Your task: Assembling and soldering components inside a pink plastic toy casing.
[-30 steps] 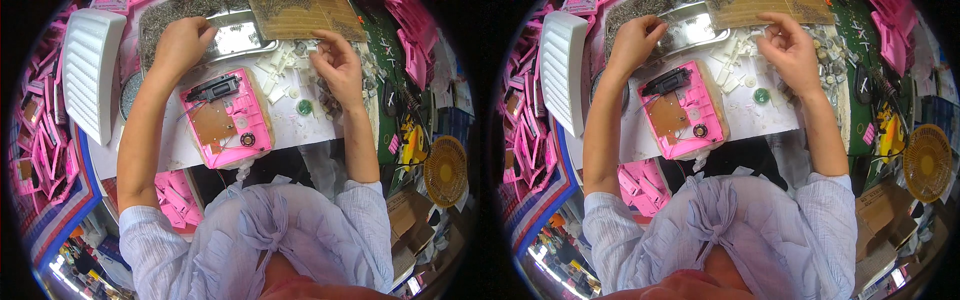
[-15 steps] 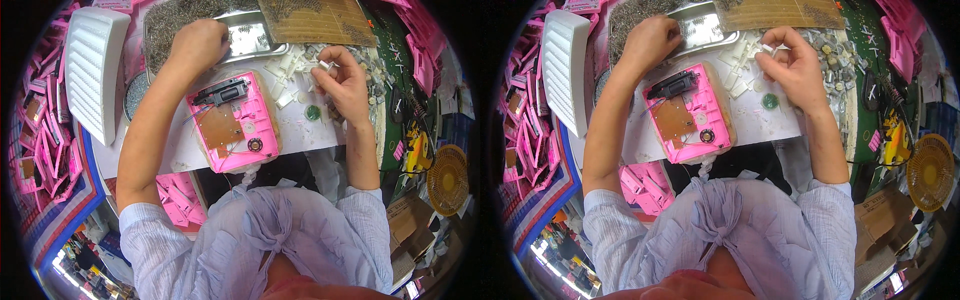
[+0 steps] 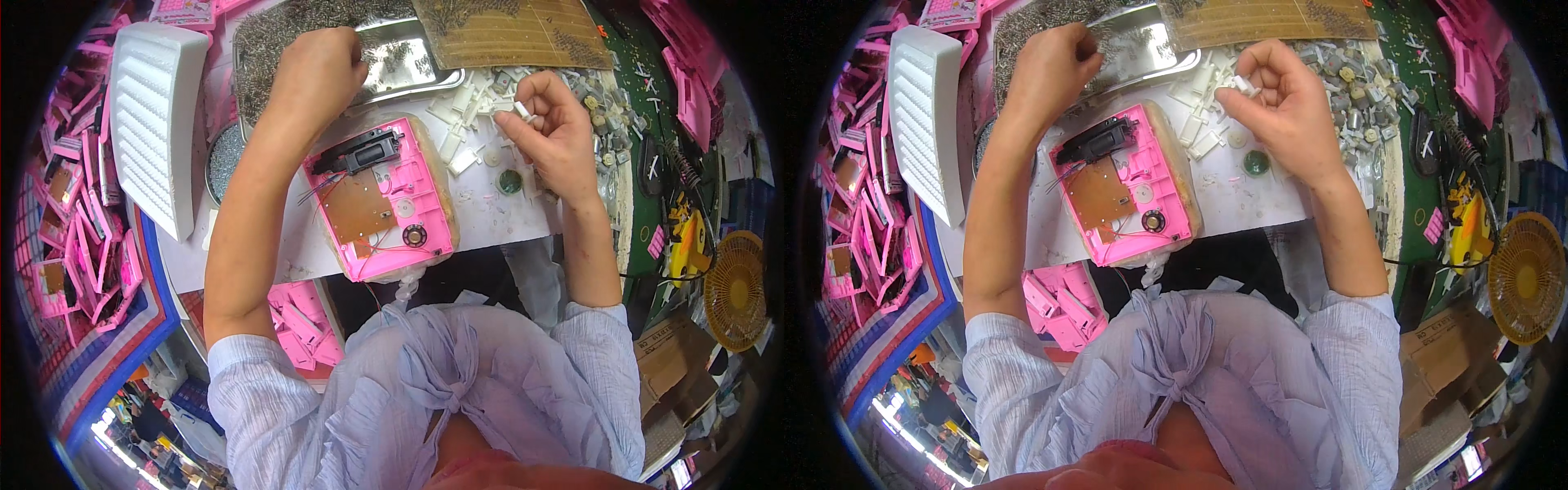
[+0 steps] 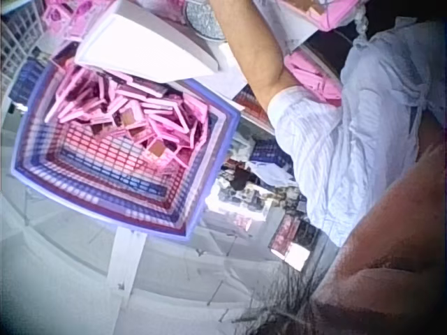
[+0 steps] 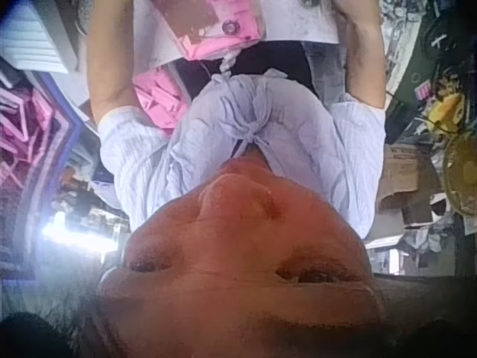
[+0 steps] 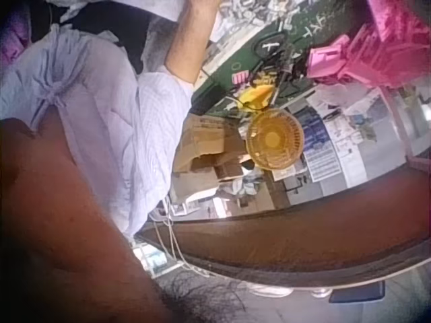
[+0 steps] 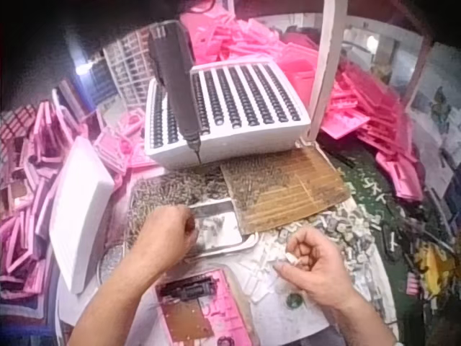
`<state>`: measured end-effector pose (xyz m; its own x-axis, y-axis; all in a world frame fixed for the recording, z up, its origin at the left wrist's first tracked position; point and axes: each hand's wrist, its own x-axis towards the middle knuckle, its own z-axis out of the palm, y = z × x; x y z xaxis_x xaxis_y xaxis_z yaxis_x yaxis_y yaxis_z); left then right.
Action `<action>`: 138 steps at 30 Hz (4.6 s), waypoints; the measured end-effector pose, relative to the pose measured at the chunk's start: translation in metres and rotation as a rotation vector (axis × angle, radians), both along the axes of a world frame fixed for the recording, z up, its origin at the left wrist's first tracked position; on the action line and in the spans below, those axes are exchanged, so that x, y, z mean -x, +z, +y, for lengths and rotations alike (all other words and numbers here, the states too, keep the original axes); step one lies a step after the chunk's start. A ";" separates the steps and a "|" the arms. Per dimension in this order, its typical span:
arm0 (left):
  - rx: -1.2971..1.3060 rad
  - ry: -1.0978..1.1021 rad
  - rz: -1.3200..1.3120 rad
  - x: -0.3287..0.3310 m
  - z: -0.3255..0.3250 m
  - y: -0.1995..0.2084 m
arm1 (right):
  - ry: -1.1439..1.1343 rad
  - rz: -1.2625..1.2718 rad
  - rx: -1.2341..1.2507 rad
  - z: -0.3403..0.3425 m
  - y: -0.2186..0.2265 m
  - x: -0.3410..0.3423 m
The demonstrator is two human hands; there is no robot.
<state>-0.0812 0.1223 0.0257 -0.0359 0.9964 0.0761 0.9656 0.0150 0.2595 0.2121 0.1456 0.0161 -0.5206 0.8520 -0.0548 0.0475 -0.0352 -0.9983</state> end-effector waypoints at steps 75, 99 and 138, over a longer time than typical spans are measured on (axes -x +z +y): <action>-0.081 0.127 -0.723 -0.067 -0.156 -0.011 | 0.251 -0.245 -0.719 -0.051 -0.007 -0.007; -0.442 0.140 -0.654 -0.069 -0.166 -0.051 | 0.498 -0.138 -0.853 -0.043 -0.043 0.029; -0.059 -0.033 -0.878 -0.097 -0.103 0.014 | 0.257 -0.734 -1.055 -0.016 0.017 -0.018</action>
<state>0.0155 0.0190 0.0394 -0.0767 0.9934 0.0856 0.4170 -0.0460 0.9077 0.2300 0.1298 0.0329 -0.8080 0.5403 0.2349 0.4765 0.8338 -0.2788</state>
